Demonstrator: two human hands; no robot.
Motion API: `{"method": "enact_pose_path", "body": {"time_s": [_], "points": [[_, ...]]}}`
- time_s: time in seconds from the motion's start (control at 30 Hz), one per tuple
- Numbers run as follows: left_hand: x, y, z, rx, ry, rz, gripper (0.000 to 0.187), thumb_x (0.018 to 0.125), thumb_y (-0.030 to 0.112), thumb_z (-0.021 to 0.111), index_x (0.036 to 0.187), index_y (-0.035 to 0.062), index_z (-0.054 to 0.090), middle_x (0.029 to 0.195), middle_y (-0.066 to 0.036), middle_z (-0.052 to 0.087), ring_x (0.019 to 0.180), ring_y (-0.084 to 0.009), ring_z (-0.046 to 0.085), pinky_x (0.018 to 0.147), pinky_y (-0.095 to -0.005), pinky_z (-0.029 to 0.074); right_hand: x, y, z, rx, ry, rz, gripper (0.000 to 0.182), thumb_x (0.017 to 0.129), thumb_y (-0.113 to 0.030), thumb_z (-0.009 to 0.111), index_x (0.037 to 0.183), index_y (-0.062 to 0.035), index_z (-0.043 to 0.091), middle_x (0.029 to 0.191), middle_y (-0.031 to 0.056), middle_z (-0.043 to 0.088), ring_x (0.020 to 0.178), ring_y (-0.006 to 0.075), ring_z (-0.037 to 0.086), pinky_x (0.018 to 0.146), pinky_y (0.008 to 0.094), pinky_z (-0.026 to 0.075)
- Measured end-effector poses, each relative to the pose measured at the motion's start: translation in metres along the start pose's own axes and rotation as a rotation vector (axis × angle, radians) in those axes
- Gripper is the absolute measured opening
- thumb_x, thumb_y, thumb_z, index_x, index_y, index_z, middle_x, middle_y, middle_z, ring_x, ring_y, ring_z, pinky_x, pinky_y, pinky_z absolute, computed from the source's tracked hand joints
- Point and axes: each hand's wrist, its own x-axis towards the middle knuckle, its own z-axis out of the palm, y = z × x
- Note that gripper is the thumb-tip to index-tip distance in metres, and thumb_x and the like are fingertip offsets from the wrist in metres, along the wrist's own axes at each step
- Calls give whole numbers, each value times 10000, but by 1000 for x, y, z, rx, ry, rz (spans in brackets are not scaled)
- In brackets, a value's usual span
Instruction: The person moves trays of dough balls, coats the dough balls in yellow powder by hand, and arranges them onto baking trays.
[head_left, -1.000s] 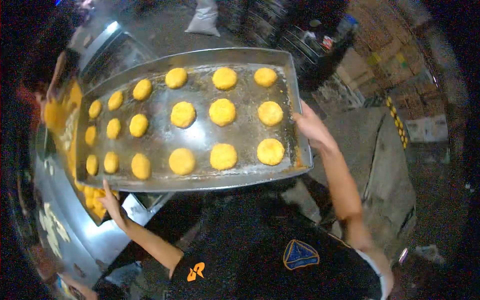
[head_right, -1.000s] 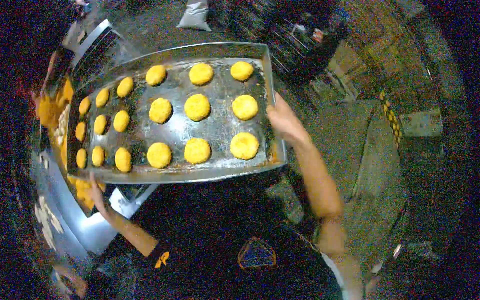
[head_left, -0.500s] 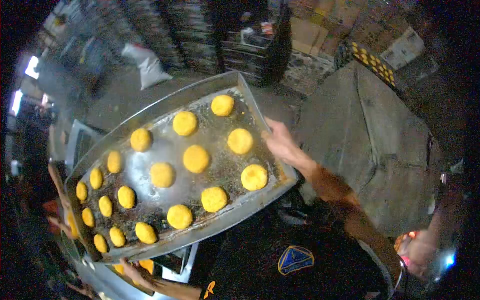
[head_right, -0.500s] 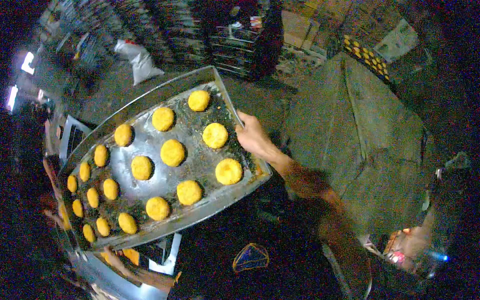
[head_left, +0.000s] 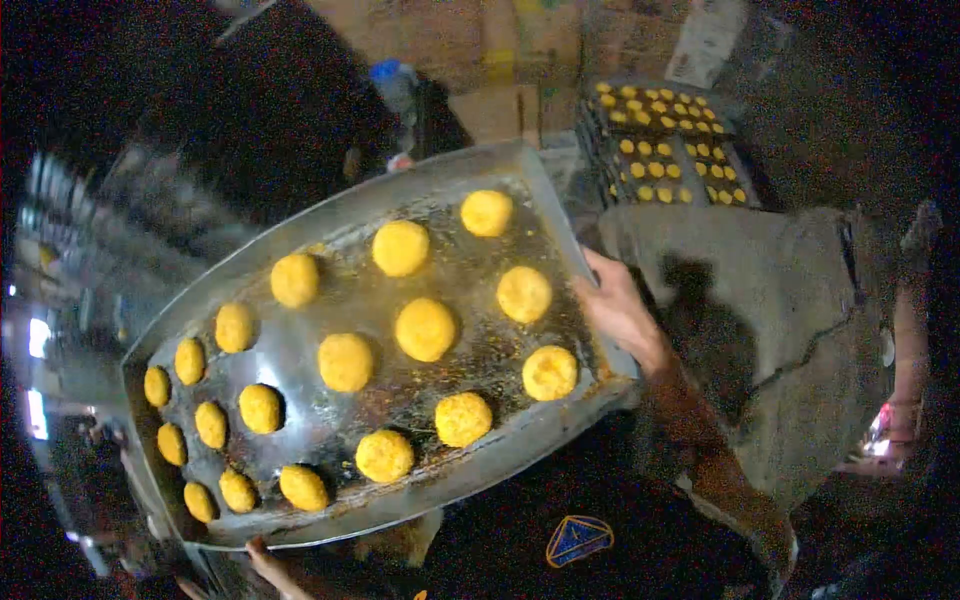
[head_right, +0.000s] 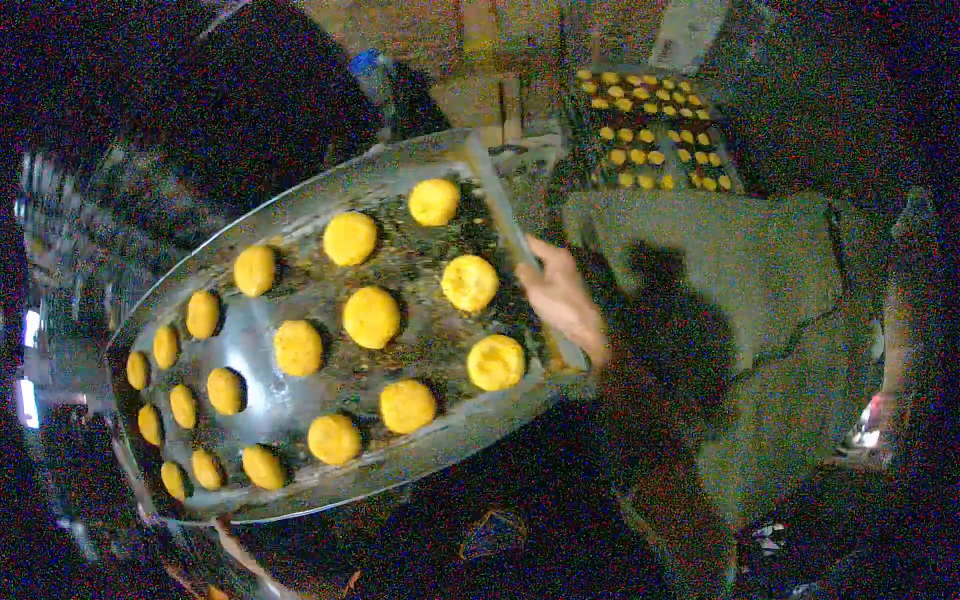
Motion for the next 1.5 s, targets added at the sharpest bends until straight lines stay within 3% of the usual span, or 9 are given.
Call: {"method": "enact_pose_path", "body": {"time_s": [0.13,0.2,0.27,0.53,0.83,1.03,1.1,1.27,1.5], "points": [[37,-35,11,100,-107,165,534,985,416,414,1009,-79,612,1036,-175,599,937,-264,540,894,-375,418,-44,0,-5,-96,76,-45,452,864,-11,477,1315,-2,505,1136,76,622,1056,109,511,928,258,401],[-28,4,17,-215,10,-153,484,972,387,459,1025,-81,573,992,-166,586,918,-249,530,872,-355,420,-24,-11,-13,-251,-66,80,453,877,-45,519,1328,-14,494,1102,94,622,1012,145,542,923,284,420],[-24,-2,27,176,-20,382,369,949,348,505,1031,-6,569,951,-108,502,901,-198,497,841,-338,413,-48,-10,-4,-350,120,85,438,883,-74,552,1315,-16,502,1088,98,615,996,164,546,898,304,438],[89,51,77,-9,-382,8,461,918,308,541,1233,-25,495,1191,-121,539,1045,-218,497,867,-346,405,-178,5,23,287,529,361,399,892,-146,636,1243,-15,502,1197,119,505,1035,215,506,899,352,434],[152,118,76,124,-865,10,598,875,483,596,1245,24,493,1188,-138,531,1017,-257,511,883,-392,414,-486,-38,194,-146,1018,595,522,939,-144,582,1375,33,356,1318,157,470,1191,234,450,998,360,368],[249,76,205,98,-1332,405,638,916,483,534,1373,51,425,1381,-121,429,1168,-274,458,995,-416,363,-514,-166,266,25,1151,527,369,917,-76,541,1266,32,492,1139,124,604,1016,213,557,899,339,446],[203,97,335,200,-1372,-134,521,969,439,457,1312,49,490,1338,-92,472,1155,-252,473,973,-400,387,-422,-131,254,88,1166,620,325,920,-65,527,1218,62,534,1061,120,635,951,197,573,862,319,453],[161,94,424,109,-1719,-122,420,983,402,447,1192,57,561,1192,-76,537,1055,-237,521,928,-395,436,-443,-140,310,-189,1404,736,309,879,-25,521,1168,72,569,870,32,617,717,116,475,611,275,421],[78,60,589,209,-2012,-34,350,981,365,469,1109,70,609,1024,-50,608,954,-220,575,899,-377,475,-387,-149,359,-20,1716,828,374,878,-130,535,1199,59,574,975,81,654,801,151,532,671,299,449]]}}
